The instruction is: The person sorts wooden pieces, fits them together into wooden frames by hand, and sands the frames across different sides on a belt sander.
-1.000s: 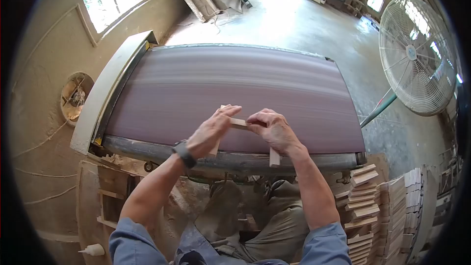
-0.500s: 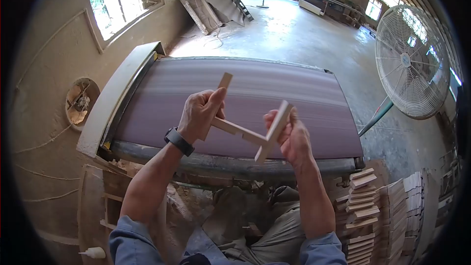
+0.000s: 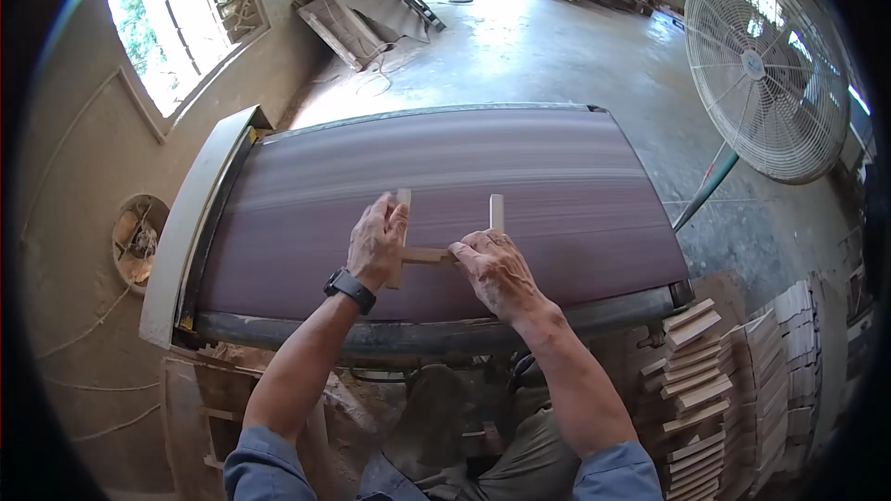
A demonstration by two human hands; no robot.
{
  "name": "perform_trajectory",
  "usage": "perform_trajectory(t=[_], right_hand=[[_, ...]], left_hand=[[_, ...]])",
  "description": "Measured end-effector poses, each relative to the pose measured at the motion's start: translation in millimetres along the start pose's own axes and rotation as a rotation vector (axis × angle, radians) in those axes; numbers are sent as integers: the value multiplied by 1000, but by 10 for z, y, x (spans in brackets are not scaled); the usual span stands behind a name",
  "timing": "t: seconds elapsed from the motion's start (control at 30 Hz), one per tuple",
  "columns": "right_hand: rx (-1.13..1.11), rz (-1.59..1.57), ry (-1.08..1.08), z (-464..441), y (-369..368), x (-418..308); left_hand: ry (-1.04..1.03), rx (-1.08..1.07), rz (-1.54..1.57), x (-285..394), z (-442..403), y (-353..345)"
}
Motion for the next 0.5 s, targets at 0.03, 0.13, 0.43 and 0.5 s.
perform_trajectory(t=[0.03, 0.13, 0.43, 0.5], right_hand=[[9, 31, 11, 17, -60, 68], [6, 0, 4, 16, -171, 207], [-1, -91, 28, -114, -261, 328], [3, -109, 3, -121, -257, 375]], left_hand=[[-126, 56, -122, -65, -62, -64], [-263, 28, -379, -146, -144, -240], [-307, -160, -610, -213, -334, -490], [-308, -177, -630, -196, -377, -533]])
Point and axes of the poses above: each hand's wrist, its own z-axis away from the middle knuckle, its own y-axis out of the back of the hand, x = y × z, the point moved 4 cm from there along -z, towards the middle knuckle, and after that the axes turned 8 degrees about -x, right-handed, at the moved point
